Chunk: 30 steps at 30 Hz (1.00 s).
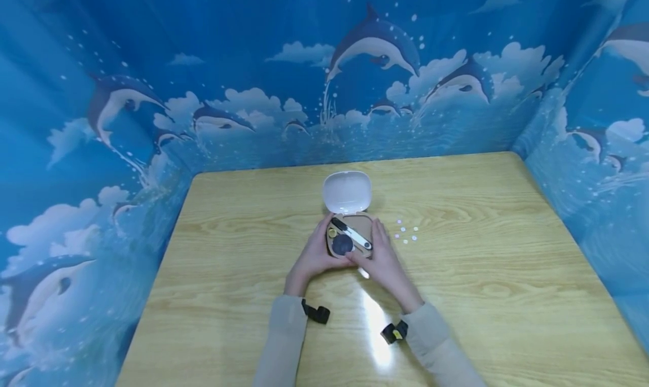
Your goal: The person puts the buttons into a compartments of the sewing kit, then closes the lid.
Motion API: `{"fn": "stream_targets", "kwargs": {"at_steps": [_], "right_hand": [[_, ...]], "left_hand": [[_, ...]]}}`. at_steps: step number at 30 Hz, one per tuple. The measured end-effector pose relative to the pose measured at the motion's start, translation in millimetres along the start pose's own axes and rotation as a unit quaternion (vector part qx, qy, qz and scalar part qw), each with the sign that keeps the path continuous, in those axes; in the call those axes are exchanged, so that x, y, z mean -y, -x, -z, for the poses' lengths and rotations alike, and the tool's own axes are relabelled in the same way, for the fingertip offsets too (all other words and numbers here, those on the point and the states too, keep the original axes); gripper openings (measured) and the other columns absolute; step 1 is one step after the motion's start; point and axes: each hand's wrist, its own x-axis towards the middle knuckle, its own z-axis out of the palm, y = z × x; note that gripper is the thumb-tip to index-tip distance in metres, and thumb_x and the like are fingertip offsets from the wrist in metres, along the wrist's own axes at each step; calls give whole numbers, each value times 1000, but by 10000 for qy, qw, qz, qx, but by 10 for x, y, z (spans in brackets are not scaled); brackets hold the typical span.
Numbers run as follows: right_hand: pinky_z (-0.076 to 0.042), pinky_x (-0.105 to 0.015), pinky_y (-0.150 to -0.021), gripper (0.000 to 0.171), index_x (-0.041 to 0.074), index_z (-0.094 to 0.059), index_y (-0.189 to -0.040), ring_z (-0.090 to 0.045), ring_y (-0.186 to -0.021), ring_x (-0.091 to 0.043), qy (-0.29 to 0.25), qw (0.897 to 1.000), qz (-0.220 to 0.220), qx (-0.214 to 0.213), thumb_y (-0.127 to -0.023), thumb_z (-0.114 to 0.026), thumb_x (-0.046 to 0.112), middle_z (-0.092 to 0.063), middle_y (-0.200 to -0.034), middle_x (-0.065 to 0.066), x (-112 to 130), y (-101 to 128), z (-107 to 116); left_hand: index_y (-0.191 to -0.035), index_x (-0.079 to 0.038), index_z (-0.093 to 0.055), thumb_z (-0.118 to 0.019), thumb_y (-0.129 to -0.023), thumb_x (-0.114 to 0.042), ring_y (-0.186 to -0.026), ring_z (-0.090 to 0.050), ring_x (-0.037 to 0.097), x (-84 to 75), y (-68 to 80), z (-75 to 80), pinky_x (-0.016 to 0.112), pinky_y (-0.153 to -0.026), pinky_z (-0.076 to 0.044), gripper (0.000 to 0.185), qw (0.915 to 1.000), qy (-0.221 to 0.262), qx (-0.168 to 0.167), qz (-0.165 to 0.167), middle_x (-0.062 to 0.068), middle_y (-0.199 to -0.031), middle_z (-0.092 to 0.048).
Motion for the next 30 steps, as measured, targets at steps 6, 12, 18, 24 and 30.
{"fn": "stream_targets", "kwargs": {"at_steps": [6,12,18,24,30], "right_hand": [[-18,-61,-116,100,-4,-10,-157,-15,-146,-46,-437,9989,7,182,-91,-70,42,-11,-161,-27,34,-23,294],[-18,-65,-115,92,7,-11,-159,-13,-147,-44,-871,9958,-137,247,-93,-69,35,-12,-163,-20,64,-47,627],[-14,-56,-120,87,13,-20,-159,-16,-150,-30,-1574,9858,544,204,-91,-74,21,-20,-164,-8,-20,-93,849],[-20,-45,-121,76,11,-32,-155,-25,-147,-28,-1869,9727,1370,-124,-90,-72,4,-31,-160,-9,-164,-173,973],[-28,-33,-118,73,-1,-39,-148,-40,-137,-34,-1883,9641,1732,-707,-84,-72,-11,-44,-148,-21,-276,-217,1062]], "left_hand": [[-158,-31,-20,-99,-51,-41,-142,-35,23,40,2,-29,45,-116,-29,134,9999,-36,-99,-135,1,-157,-33],[-159,-33,-17,-98,-52,-46,-143,-34,22,42,-6,-67,46,-117,-29,134,9998,-90,-148,-62,-1,-158,-32],[-158,-35,-15,-97,-53,-47,-141,-37,25,7,-1,-86,51,-115,-31,134,9996,-175,-122,166,-2,-158,-34],[-158,-36,-15,-95,-52,-54,-141,-37,26,4,13,-74,50,-115,-32,134,9988,-343,-160,306,1,-158,-35],[-158,-37,-15,-94,-51,-57,-141,-37,26,19,20,-69,49,-115,-32,134,9984,-420,-174,339,1,-158,-34]]}}
